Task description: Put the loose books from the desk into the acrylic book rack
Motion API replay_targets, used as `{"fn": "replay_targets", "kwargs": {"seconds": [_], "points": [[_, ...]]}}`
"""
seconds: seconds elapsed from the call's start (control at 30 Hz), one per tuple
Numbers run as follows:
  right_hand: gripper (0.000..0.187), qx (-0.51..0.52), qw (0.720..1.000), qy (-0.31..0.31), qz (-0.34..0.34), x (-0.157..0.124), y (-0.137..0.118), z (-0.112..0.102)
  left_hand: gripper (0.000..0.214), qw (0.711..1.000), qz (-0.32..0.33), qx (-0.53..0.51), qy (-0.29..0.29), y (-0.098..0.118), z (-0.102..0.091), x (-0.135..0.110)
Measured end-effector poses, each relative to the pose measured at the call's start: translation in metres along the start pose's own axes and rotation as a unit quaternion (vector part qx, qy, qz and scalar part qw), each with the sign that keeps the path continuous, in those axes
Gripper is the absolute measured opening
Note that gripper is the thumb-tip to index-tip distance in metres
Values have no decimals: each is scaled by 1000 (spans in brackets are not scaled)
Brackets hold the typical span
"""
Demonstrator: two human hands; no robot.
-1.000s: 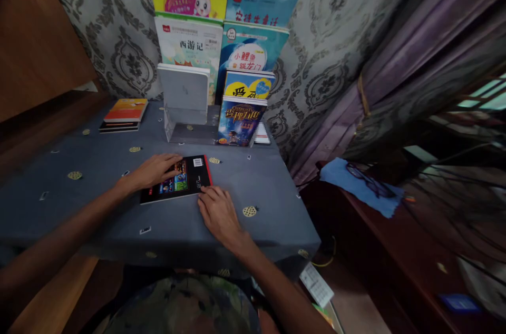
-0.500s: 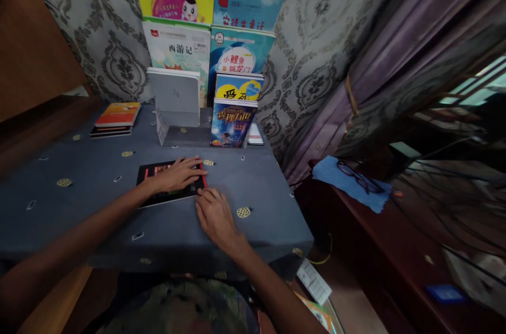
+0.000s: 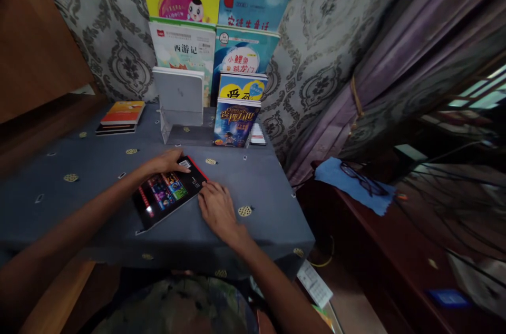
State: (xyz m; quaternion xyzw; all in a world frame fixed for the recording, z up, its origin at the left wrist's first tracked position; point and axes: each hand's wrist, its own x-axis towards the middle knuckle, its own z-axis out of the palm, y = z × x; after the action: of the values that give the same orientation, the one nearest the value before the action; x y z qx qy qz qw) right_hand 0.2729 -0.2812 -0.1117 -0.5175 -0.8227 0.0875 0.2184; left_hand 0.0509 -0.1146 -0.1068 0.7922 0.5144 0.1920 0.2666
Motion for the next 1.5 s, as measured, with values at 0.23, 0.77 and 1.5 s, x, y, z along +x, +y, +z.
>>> {"fn": "replay_targets", "kwargs": {"seconds": [0.23, 0.77, 1.5], "points": [[17, 5, 999, -14, 37, 39, -1, 1, 33, 983, -44, -175, 27, -17, -2, -14], [49, 11, 1000, 25, 8, 29, 18, 28, 37, 928, -116, -348, 58, -16, 9, -32], [41, 547, 820, 41, 163, 51, 22, 45, 64, 890, -77, -436, 109, -9, 11, -83]]}}
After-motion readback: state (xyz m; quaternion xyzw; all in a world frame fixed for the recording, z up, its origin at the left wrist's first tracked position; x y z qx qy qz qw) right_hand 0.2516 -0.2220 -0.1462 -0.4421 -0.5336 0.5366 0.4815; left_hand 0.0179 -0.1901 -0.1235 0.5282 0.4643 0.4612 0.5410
